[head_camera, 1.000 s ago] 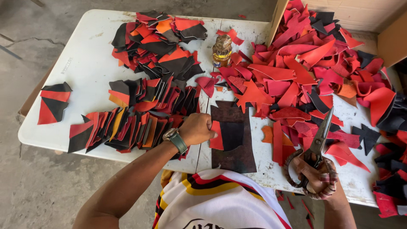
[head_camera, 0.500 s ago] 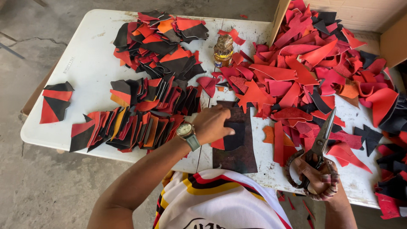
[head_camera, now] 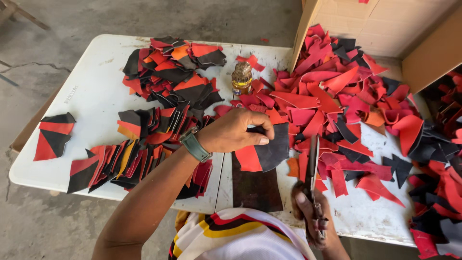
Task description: The person uses shears to cut red and black fabric pieces on a white table. They repeatedly pick up fabric, align it, cut it, and place the cut pieces into a cardboard box while discarding scraps.
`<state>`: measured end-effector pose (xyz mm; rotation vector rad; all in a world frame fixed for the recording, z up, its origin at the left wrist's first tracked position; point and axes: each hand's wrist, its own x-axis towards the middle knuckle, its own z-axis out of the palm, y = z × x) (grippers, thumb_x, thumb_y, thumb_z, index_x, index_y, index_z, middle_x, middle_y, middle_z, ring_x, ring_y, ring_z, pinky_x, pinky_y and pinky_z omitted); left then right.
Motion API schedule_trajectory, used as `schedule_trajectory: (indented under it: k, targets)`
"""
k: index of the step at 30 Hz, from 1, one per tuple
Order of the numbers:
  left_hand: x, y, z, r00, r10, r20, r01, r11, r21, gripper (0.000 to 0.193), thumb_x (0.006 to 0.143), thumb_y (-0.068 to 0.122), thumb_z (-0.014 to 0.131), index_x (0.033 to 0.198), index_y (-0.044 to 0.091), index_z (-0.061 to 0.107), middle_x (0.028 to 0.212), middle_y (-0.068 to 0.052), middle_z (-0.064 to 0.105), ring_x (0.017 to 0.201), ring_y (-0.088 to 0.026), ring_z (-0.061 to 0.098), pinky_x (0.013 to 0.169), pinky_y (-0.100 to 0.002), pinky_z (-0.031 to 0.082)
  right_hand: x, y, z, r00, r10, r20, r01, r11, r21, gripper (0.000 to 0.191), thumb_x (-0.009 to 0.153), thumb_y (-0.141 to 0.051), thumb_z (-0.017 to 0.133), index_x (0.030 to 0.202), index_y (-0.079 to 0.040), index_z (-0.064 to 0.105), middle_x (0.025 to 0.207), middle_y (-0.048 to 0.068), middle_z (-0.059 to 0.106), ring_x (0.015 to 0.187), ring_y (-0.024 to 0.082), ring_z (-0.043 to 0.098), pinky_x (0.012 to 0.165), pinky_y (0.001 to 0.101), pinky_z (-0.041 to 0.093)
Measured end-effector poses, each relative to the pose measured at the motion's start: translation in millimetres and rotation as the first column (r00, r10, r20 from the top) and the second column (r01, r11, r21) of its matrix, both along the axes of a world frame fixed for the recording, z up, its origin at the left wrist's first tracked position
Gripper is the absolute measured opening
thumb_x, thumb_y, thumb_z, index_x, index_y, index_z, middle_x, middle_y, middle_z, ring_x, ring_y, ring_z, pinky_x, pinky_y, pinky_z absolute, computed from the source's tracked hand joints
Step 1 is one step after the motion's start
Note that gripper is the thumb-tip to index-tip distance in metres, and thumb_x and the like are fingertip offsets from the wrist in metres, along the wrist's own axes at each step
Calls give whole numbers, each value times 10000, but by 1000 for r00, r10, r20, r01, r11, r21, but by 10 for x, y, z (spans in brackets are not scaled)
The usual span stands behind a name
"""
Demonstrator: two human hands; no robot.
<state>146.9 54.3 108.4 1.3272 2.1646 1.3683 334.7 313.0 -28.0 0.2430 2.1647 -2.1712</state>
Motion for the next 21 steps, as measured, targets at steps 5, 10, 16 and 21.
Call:
schedule_trajectory:
  k: [5, 10, 16, 21]
  targets:
    - [55, 64, 274, 1000, 0, -28, 2, 998, 68, 267, 873, 113, 753, 1126, 35, 718, 1123, -54, 776, 1056, -136, 728, 948, -291, 560, -155, -203, 90, 968, 158, -194, -158, 987, 18, 474, 932, -535, 639, 900, -78, 517, 751, 10, 446, 669, 128, 437, 602, 293, 338]
    - [70, 102, 298, 997, -9, -80, 17, 994, 103, 301, 863, 97, 744, 1156, 35, 716, 1158, -64, 767, 1095, -157, 732, 975, -300, 561, -220, -271, 194, 974, 121, -192, -112, 992, 55, 422, 929, -495, 625, 915, -85, 524, 753, 17, 450, 658, 137, 446, 590, 301, 359]
    - [136, 116, 327, 990, 18, -143, -10, 999, 51, 314, 827, 80, 747, 1139, 47, 734, 1119, -84, 768, 1044, -197, 749, 934, -316, 574, -211, -290, 229, 987, 114, -109, -93, 979, 183, 416, 971, -480, 576, 875, -78, 521, 686, 3, 448, 613, 123, 433, 561, 295, 362]
    - [194, 106, 405, 984, 31, -176, -30, 1000, 8, 322, 811, 71, 751, 1132, 58, 741, 1089, -88, 761, 1008, -232, 747, 901, -341, 577, -202, -352, 182, 1000, 18, 21, -21, 986, 163, 361, 936, -419, 623, 826, -80, 560, 604, -20, 448, 529, 101, 427, 489, 288, 343]
